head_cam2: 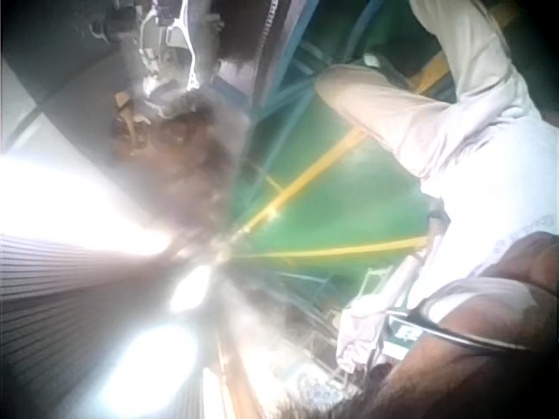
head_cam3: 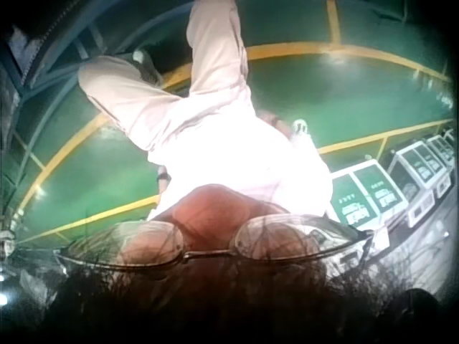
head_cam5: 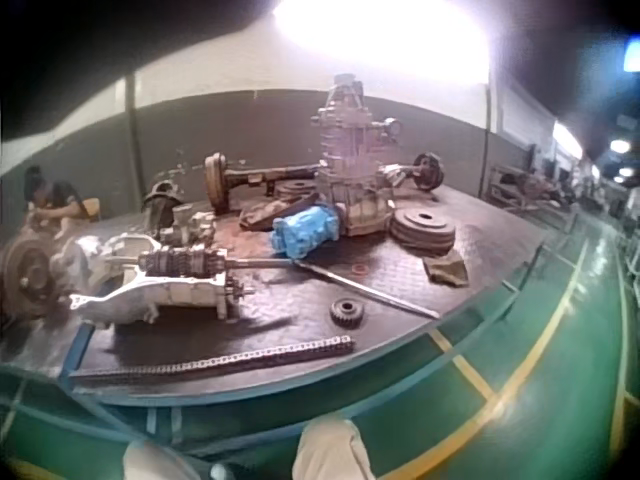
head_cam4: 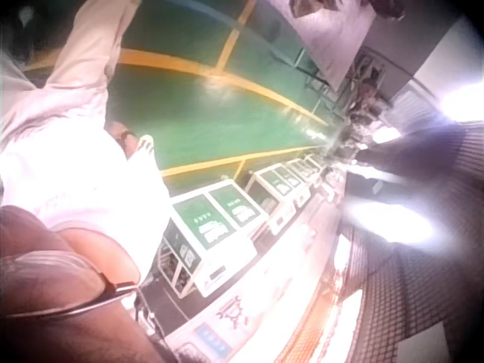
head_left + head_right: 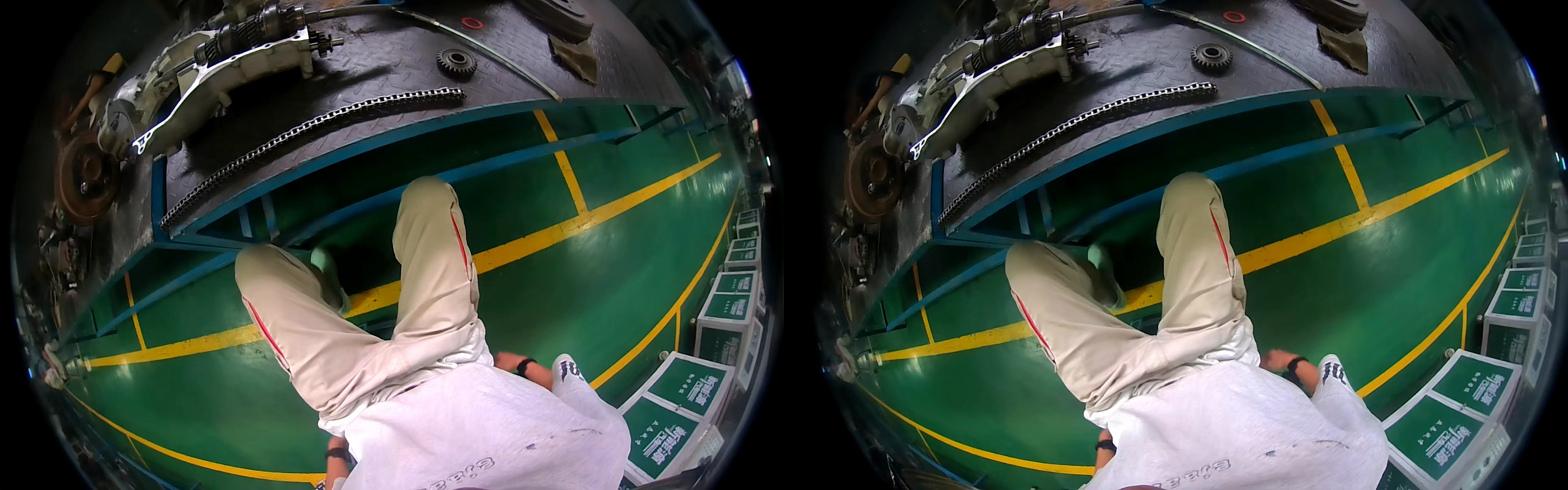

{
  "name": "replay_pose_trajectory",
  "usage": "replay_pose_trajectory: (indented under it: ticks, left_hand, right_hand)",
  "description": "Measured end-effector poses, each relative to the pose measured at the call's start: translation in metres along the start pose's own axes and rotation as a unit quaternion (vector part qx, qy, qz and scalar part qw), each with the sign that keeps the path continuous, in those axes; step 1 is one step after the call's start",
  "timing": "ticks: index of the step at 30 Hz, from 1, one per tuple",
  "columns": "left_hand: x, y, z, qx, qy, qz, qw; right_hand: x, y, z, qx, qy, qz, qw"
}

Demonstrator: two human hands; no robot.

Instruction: The person assembles gears onto a transmission shaft, fits the shaft assembly into a gearbox casing, and handles a timing chain by hand while working at a workbench.

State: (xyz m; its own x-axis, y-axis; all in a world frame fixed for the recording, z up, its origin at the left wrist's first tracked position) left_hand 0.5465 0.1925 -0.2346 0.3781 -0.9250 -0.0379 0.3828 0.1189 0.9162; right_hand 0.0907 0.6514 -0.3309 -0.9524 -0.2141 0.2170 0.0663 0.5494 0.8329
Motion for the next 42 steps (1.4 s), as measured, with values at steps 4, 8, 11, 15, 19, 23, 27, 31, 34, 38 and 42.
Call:
replay_pose_trajectory:
  ticks: [4, 8, 11, 15, 19, 23, 27, 31, 34, 38, 42]
  left_hand:
    - [0.052, -0.019, 0.034, -0.007, -0.025, -0.018, 0.999]
    - [0.072, -0.041, 0.061, -0.002, -0.033, -0.037, 0.999]
    - [0.074, -0.076, 0.079, 0.004, -0.03, -0.054, 0.998]
    - [0.072, -0.101, 0.09, 0.026, -0.02, -0.061, 0.998]
    - [0.06, -0.123, 0.104, 0.028, -0.009, -0.071, 0.997]
    - [0.071, -0.142, 0.125, -0.006, -0.025, -0.059, 0.998]
    - [0.09, -0.149, 0.129, -0.061, -0.066, -0.033, 0.995]
    - [0.191, -0.164, 0.198, -0.204, -0.166, 0.087, 0.961]
    - [0.268, -0.016, 0.271, -0.319, -0.156, 0.334, 0.873]
    - [0.232, 0.14, 0.493, -0.529, -0.175, 0.44, 0.705]
    - [0.203, 0.172, 0.589, -0.596, -0.324, 0.432, 0.594]
  right_hand:
    - [0.053, -0.049, -0.057, -0.014, -0.074, 0.066, 0.995]
    - [0.056, -0.077, -0.074, -0.159, -0.437, -0.031, 0.885]
    - [0.066, -0.094, -0.083, -0.174, -0.366, -0.025, 0.914]
    - [0.086, -0.102, -0.094, -0.191, -0.31, -0.02, 0.931]
    - [0.116, -0.102, -0.103, -0.194, -0.279, -0.012, 0.94]
    - [0.153, -0.134, -0.107, -0.166, -0.247, 0.001, 0.955]
    - [0.176, -0.149, -0.096, -0.132, -0.193, 0.032, 0.972]
    - [0.258, -0.146, -0.044, 0.133, 0.125, 0.287, 0.94]
    - [0.394, 0.007, -0.285, 0.058, 0.089, 0.496, 0.862]
    - [0.478, 0.187, -0.451, 0.152, 0.078, 0.582, 0.795]
    - [0.52, 0.172, -0.517, 0.295, 0.281, 0.522, 0.749]
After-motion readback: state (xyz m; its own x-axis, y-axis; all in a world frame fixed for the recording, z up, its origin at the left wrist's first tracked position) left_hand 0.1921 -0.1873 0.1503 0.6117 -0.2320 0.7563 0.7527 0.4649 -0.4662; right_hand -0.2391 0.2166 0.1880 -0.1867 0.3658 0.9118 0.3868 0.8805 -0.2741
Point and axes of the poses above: each hand's wrist, its own y-axis away from the middle knuckle, its own x-axis out of the back of the hand, z = x × y, the point moved 2 cm from there along -y, towards the middle knuckle, and after that the axes turned 8 degrees about y, right-handed, at the moved point
